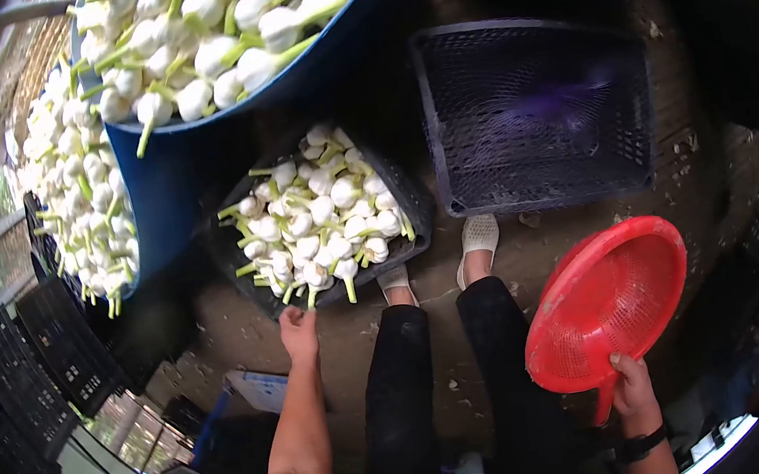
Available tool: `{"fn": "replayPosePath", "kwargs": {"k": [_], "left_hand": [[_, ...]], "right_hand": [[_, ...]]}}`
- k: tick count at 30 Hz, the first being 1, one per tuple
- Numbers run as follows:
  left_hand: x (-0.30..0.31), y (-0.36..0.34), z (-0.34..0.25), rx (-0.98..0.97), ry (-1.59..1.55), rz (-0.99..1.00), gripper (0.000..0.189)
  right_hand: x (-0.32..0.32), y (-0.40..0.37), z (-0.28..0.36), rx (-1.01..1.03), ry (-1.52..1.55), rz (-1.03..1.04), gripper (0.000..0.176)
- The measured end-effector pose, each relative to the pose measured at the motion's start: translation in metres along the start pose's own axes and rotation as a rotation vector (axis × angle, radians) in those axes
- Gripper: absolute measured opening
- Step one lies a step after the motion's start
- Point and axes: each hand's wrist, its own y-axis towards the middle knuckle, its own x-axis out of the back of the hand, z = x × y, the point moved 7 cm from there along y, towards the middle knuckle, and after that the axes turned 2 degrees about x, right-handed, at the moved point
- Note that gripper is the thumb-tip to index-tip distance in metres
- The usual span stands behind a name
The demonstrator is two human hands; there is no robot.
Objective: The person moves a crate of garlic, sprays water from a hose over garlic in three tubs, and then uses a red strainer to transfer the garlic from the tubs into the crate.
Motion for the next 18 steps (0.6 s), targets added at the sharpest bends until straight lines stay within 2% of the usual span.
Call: {"fn": "replayPosePath", "kwargs": {"k": [2,5,8,10,11,12,13,14,16,18], "left_hand": [[-0.01,0.005,0.028,0.273,-0.458,-0.198,0.043],[-0.04,-0.009,0.076,0.859,-0.72,-0.095,0.045],[-0.018,0.037,0.113,0.519,-0.487,-0.468,0.052],[0.008,0.058,0.096,0.458,-0.485,-0.571,0.06],[0.026,0.069,0.088,0.321,-0.227,-0.721,0.066],[0.043,0.083,0.076,0.232,-0.107,-0.705,0.067],[0.053,0.1,0.067,0.209,-0.081,-0.606,0.069],[0.038,0.132,0.087,0.153,-0.315,-0.428,0.06],[0.026,0.159,0.078,0.148,-0.1,-0.148,0.046],[0.032,0.16,0.071,0.141,0.049,-0.206,0.034]], "right_hand": [[-0.003,0.008,0.008,-0.01,-0.109,0.0,0.045],[-0.045,0.018,0.021,0.01,-0.156,0.101,0.048],[-0.114,0.053,0.01,-0.021,-0.201,0.237,0.051],[-0.183,0.08,-0.008,0.061,-0.307,0.305,0.049],[-0.209,0.098,-0.018,0.097,-0.362,0.352,0.045],[-0.235,0.116,-0.034,0.128,-0.406,0.403,0.041],[-0.255,0.137,-0.049,0.147,-0.439,0.425,0.035],[-0.268,0.159,-0.058,0.173,-0.47,0.446,0.029],[-0.276,0.211,-0.068,0.244,-0.462,0.435,0.022],[-0.302,0.23,-0.079,0.245,-0.464,0.462,0.021]]}}
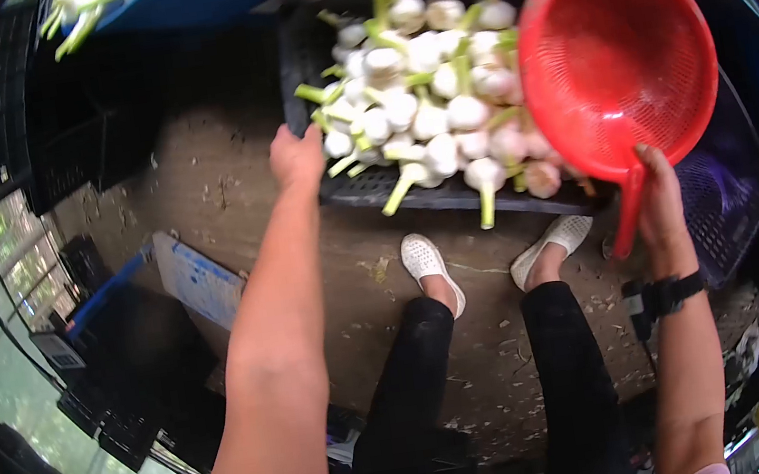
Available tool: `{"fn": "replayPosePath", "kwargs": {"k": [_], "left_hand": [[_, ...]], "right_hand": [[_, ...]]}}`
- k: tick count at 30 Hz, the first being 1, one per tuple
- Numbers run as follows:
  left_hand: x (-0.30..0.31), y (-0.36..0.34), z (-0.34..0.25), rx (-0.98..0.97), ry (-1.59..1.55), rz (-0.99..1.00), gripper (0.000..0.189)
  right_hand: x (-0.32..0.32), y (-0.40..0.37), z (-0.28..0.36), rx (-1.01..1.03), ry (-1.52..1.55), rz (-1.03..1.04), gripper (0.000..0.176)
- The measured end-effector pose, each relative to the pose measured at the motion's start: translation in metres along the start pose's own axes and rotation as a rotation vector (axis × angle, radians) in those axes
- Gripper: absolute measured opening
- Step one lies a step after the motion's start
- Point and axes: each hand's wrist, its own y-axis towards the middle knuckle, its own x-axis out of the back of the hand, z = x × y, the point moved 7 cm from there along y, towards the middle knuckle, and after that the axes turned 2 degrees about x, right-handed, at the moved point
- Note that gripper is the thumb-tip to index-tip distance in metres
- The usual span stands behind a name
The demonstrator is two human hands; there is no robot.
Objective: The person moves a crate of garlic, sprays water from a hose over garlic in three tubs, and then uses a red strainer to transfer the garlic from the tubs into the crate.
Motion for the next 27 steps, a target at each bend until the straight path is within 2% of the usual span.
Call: {"fn": "replayPosePath", "kwargs": {"k": [1,4,8,10,13,14,15,16,17,18,19,20,22,24,25,26,27], "left_hand": [[0.006,-0.008,-0.005,0.012,0.006,-0.054,0.032],[0.012,-0.017,-0.005,-0.072,-0.043,-0.284,0.029],[0.016,-0.017,-0.001,-0.147,-0.208,-0.15,0.021],[0.014,-0.015,0.005,-0.204,-0.294,-0.236,0.023],[0.013,-0.021,0.026,-0.197,-0.438,-0.2,0.019],[0.015,-0.017,0.04,-0.231,-0.487,-0.203,0.018],[0.015,-0.017,0.068,-0.154,-0.539,-0.204,0.017],[0.015,-0.026,0.111,-0.072,-0.575,-0.183,0.016],[0.013,-0.029,0.145,-0.028,-0.618,-0.187,0.016],[0.01,-0.028,0.172,0.012,-0.672,-0.193,0.016],[0.03,-0.031,0.179,0.028,-0.596,-0.165,0.017],[0.05,-0.029,0.175,0.04,-0.519,-0.145,0.018],[0.068,-0.011,0.152,-0.05,-0.382,-0.151,0.02],[0.073,-0.009,0.152,-0.053,-0.184,-0.083,0.024],[0.07,-0.01,0.158,-0.059,-0.138,-0.05,0.027],[0.06,-0.005,0.159,-0.075,-0.114,-0.021,0.029],[0.051,-0.004,0.156,-0.009,-0.11,0.007,0.031]], "right_hand": [[-0.005,0.009,-0.006,-0.077,0.034,0.007,0.021],[-0.026,0.022,-0.003,-0.038,-0.02,0.008,0.023],[0.004,0.048,-0.012,-0.098,-0.017,0.034,0.022],[-0.022,0.03,-0.008,-0.084,-0.039,0.006,0.019],[-0.01,0.013,0.001,-0.011,-0.052,-0.02,0.021],[-0.024,-0.004,0.001,0.015,-0.049,-0.01,0.023],[-0.04,-0.014,-0.001,0.047,-0.04,0.0,0.024],[-0.104,-0.054,-0.008,-0.03,-0.001,0.028,0.03],[-0.135,-0.067,-0.014,-0.112,-0.026,0.094,0.032],[-0.141,-0.064,-0.026,-0.062,-0.066,0.031,0.033],[-0.127,-0.061,-0.05,-0.178,-0.1,0.089,0.029],[-0.087,-0.045,-0.082,-0.208,-0.167,0.057,0.022],[-0.107,-0.058,-0.105,-0.221,-0.048,-0.062,0.018],[-0.129,-0.075,-0.11,-0.333,-0.023,-0.05,0.019],[-0.108,-0.063,-0.123,-0.377,0.0,0.024,0.019],[-0.102,-0.06,-0.126,-0.337,-0.028,0.015,0.019],[-0.098,-0.062,-0.124,-0.3,-0.062,0.001,0.019]]}}
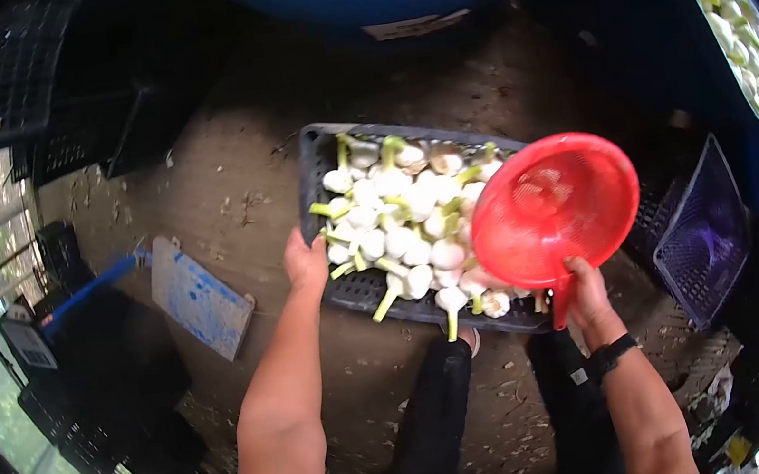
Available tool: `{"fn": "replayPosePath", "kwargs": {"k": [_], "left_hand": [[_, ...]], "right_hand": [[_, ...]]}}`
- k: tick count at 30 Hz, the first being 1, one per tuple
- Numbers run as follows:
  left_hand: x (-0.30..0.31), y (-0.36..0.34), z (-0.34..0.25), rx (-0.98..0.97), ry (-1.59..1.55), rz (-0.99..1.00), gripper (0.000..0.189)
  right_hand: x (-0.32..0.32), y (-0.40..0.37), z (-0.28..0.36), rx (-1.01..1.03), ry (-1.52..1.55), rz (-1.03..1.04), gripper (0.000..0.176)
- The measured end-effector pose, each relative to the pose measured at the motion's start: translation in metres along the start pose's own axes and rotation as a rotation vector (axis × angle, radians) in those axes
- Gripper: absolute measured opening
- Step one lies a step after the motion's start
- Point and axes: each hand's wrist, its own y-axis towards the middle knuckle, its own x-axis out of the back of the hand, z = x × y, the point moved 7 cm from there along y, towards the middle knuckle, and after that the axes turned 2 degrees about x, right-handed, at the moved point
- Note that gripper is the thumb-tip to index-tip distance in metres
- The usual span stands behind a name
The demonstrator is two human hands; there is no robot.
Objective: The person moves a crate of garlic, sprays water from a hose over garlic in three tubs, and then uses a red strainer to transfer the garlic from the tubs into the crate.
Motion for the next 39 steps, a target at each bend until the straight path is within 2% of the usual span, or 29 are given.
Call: {"fn": "replayPosePath", "kwargs": {"k": [2,5,9,10,14,15,17,19,20,21,23,25,27,29,30,31,32,33,34,35,37,39], "left_hand": [[-0.005,-0.002,0.014,0.152,0.029,0.021,0.036],[-0.006,-0.002,0.014,0.147,0.062,-0.041,0.037],[-0.006,-0.002,0.013,0.121,0.013,-0.063,0.033],[-0.005,-0.003,0.012,0.094,0.016,-0.075,0.033],[-0.004,-0.005,0.004,0.023,-0.114,-0.057,0.032],[0.001,-0.007,-0.002,0.017,-0.147,-0.035,0.031],[-0.009,-0.002,0.014,-0.061,-0.136,-0.053,0.032],[-0.018,0.005,0.033,-0.061,-0.23,0.069,0.035],[-0.009,0.007,0.029,-0.104,-0.125,0.037,0.034],[0.0,0.015,0.02,-0.05,-0.177,0.118,0.032],[0.027,0.03,-0.004,0.015,-0.053,0.222,0.029],[0.046,0.055,-0.006,-0.163,-0.067,0.142,0.029],[0.085,0.075,-0.026,-0.166,0.026,0.113,0.023],[0.12,0.106,-0.02,-0.17,0.039,0.072,0.022],[0.142,0.122,-0.022,-0.278,0.125,-0.014,0.023],[0.147,0.149,0.006,-0.238,-0.008,-0.047,0.024],[0.165,0.17,0.014,-0.287,-0.039,-0.095,0.022],[0.182,0.191,0.022,-0.246,-0.194,-0.123,0.021],[0.199,0.216,0.029,-0.297,-0.094,-0.186,0.021],[0.224,0.223,0.006,-0.176,0.097,-0.075,0.033],[0.244,0.27,0.024,-0.152,0.398,-0.089,0.04],[0.248,0.32,0.079,-0.019,0.057,-0.045,0.052]], "right_hand": [[0.0,-0.002,-0.003,0.032,0.018,-0.071,0.015],[-0.007,-0.004,-0.001,0.009,0.008,-0.043,0.016],[-0.013,-0.006,0.0,0.023,0.021,-0.13,0.022],[-0.01,-0.007,-0.002,-0.035,-0.028,-0.134,0.023],[-0.01,-0.004,0.0,0.099,0.078,-0.232,0.026],[-0.011,-0.003,-0.001,0.07,0.115,-0.214,0.027],[-0.018,-0.008,0.002,0.044,0.121,-0.236,0.027],[-0.01,-0.006,-0.001,0.091,0.084,-0.243,0.023],[0.0,-0.004,-0.008,0.094,0.067,-0.21,0.02],[-0.017,-0.011,-0.007,0.111,0.088,-0.221,0.019],[-0.041,-0.039,0.002,0.132,0.097,-0.254,0.018],[-0.054,-0.057,-0.002,0.189,0.106,-0.321,0.02],[-0.098,-0.074,-0.002,0.089,0.18,-0.324,0.023],[-0.135,-0.063,-0.017,0.029,0.27,-0.173,0.027],[-0.136,-0.046,-0.031,0.081,0.293,-0.18,0.028],[-0.163,-0.037,-0.032,0.13,0.32,-0.194,0.029],[-0.198,-0.03,-0.028,0.114,0.329,-0.117,0.029],[-0.234,-0.02,-0.023,0.098,0.336,-0.041,0.029],[-0.263,-0.007,-0.024,0.099,0.366,-0.013,0.029],[-0.285,0.01,-0.026,0.102,0.396,0.012,0.028],[-0.327,0.042,-0.037,0.066,0.408,0.266,0.025],[-0.36,0.059,-0.045,0.019,0.458,0.25,0.022]]}}
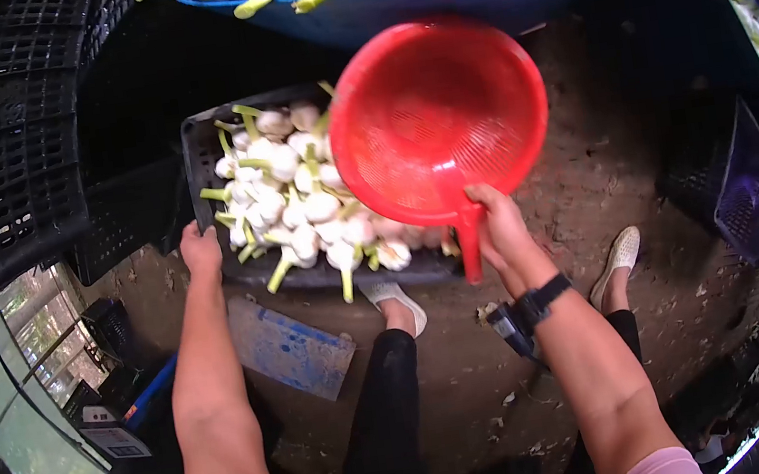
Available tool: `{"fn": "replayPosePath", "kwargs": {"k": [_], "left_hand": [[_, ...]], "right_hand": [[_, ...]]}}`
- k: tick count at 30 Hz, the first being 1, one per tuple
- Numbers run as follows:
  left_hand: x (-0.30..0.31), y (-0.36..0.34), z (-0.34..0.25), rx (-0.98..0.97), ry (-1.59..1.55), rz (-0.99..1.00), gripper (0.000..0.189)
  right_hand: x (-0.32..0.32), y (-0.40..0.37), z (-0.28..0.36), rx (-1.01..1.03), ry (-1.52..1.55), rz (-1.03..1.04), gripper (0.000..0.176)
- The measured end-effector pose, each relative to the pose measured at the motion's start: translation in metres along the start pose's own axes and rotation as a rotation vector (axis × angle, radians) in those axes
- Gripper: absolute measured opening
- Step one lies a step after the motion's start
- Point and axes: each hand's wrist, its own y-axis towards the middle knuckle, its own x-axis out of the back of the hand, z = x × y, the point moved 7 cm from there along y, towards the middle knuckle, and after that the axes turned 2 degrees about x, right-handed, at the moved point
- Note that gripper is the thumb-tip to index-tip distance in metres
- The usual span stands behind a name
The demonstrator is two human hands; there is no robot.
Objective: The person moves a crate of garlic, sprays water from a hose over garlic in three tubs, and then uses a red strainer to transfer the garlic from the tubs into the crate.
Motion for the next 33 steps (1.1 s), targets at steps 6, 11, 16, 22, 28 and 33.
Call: {"fn": "replayPosePath", "kwargs": {"k": [6,11,16,22,28,33], "left_hand": [[0.015,-0.066,-0.034,-0.027,-0.318,-0.166,0.06],[-0.035,-0.185,-0.051,0.092,-0.664,0.041,0.043],[-0.106,-0.375,-0.243,0.001,-0.596,0.547,0.049],[-0.126,-0.483,-0.459,-0.389,-0.641,0.566,0.051],[-0.107,-0.504,-0.635,-0.699,-0.42,0.317,0.057],[-0.096,-0.5,-0.778,-1.169,-0.095,-0.039,0.069]], "right_hand": [[0.015,-0.063,0.019,-0.013,0.026,-0.145,0.024],[0.032,-0.195,0.132,-0.041,-0.158,-0.216,0.034],[0.077,-0.289,0.229,0.05,-0.105,-0.1,0.037],[0.162,-0.353,0.338,0.193,-0.107,-0.225,0.029],[0.198,-0.398,0.512,0.57,-0.496,-0.582,0.034],[0.123,-0.408,0.651,1.225,-1.167,-0.607,0.072]]}}
